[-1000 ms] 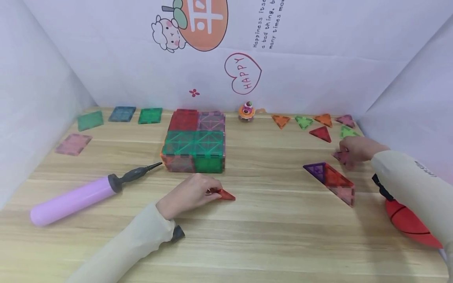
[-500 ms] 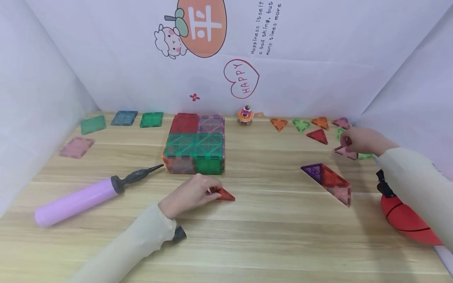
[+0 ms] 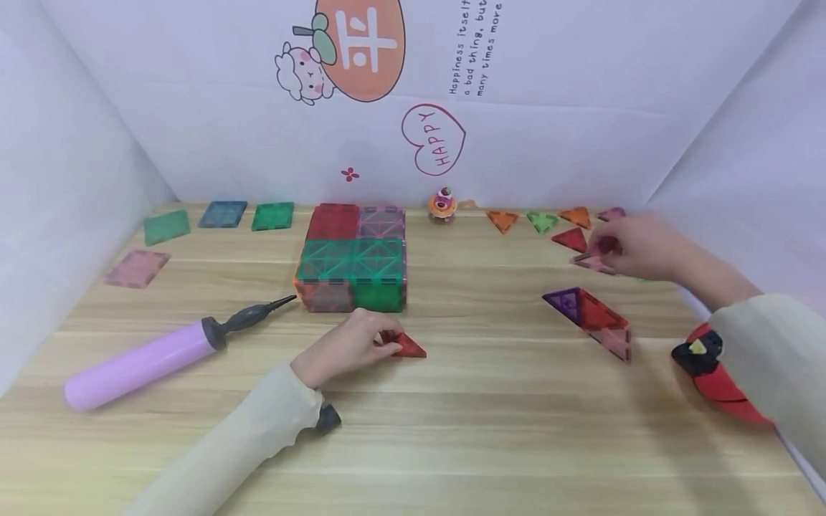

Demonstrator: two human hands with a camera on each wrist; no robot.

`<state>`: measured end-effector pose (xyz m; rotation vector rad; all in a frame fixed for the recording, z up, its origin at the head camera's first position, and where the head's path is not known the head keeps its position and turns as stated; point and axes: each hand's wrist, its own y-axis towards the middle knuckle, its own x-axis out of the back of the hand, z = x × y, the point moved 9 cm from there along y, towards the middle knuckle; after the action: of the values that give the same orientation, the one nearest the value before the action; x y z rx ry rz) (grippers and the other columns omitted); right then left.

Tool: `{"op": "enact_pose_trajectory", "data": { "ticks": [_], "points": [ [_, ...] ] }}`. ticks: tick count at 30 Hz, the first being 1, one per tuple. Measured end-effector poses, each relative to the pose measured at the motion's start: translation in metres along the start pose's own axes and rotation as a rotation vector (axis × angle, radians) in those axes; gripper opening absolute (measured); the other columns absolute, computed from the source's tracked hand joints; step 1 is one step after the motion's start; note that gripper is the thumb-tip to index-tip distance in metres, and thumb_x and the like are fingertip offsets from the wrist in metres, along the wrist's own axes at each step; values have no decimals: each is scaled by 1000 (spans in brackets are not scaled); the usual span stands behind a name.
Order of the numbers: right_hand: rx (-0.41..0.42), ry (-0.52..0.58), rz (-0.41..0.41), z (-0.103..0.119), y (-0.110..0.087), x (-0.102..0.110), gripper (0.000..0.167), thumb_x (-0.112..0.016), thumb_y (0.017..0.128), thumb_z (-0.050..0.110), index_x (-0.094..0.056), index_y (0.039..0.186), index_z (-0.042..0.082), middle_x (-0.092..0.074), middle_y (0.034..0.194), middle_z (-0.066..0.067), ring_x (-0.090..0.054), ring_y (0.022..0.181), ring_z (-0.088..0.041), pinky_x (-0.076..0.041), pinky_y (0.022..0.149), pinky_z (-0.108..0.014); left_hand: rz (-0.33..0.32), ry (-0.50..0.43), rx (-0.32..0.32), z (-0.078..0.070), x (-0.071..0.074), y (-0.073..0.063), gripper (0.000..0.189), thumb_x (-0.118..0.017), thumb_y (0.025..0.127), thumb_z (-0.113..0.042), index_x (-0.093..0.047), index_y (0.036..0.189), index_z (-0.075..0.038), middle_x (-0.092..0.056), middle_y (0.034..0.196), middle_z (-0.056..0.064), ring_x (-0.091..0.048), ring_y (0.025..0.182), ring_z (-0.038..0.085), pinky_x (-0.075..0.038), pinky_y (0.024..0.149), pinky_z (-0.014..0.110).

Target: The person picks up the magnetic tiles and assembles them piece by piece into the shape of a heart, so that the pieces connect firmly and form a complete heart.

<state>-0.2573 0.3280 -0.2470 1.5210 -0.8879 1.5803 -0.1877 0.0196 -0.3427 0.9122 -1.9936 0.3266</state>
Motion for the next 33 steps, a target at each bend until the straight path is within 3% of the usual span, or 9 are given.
{"op": "enact_pose_trajectory", "data": {
  "ticks": [3, 6, 12, 17, 22, 27, 33],
  "points": [
    [118, 51, -122, 36, -3, 2, 25, -75, 69, -5, -66, 81, 15, -56, 65, 11, -43, 56, 3, -39, 50, -20, -8, 5, -8, 0, 0, 1, 11, -68, 88, -13, -72, 97, -7, -70, 88, 2, -56, 72, 11, -44, 63, 16],
    [175, 124, -167, 70, -4, -4, 27, -76, 68, -6, -66, 82, 15, -61, 70, 11, -49, 61, 5, -44, 52, -19, -16, 11, -15, 1, -1, 1, 12, -68, 88, -13, -73, 97, -7, -71, 88, 3, -55, 72, 11, -44, 63, 16],
    [182, 320, -143, 130, 2, -23, 23, -76, 74, -3, -68, 84, 15, -62, 72, 11, -57, 69, 1, -51, 59, -21, -24, 37, -20, 1, -1, 1, 15, -68, 88, -13, -74, 99, -5, -72, 92, 5, -58, 76, 12, -45, 65, 17],
    [154, 486, -112, 168, 10, -46, 18, -75, 78, 0, -70, 88, 14, -67, 80, 6, -59, 72, -4, -53, 62, -22, -24, 66, -29, -2, -1, 0, 15, -68, 88, -13, -74, 99, -5, -73, 93, 5, -62, 80, 13, -49, 69, 20],
    [149, 601, -103, 193, 18, -71, 14, -75, 80, 2, -70, 87, 13, -68, 81, 5, -58, 73, -5, -53, 62, -22, -23, 82, -41, -5, -1, 0, 17, -68, 88, -14, -74, 101, -5, -74, 96, 5, -66, 86, 15, -51, 79, 28],
    [132, 634, -123, 203, 21, -87, 17, -74, 78, -2, -68, 82, 13, -66, 79, 4, -57, 73, -7, -51, 60, -21, -11, 79, -45, -6, -2, 0, 18, -68, 88, -14, -74, 103, -6, -74, 99, 5, -67, 91, 15, -50, 85, 33],
    [105, 640, -127, 203, 21, -93, 17, -73, 79, -3, -67, 82, 13, -67, 80, 2, -57, 75, -10, -50, 61, -22, -19, 89, -36, -5, -1, 0, 11, -68, 88, -12, -73, 96, -7, -72, 92, 2, -63, 81, 11, -50, 73, 23]
  ]
}}
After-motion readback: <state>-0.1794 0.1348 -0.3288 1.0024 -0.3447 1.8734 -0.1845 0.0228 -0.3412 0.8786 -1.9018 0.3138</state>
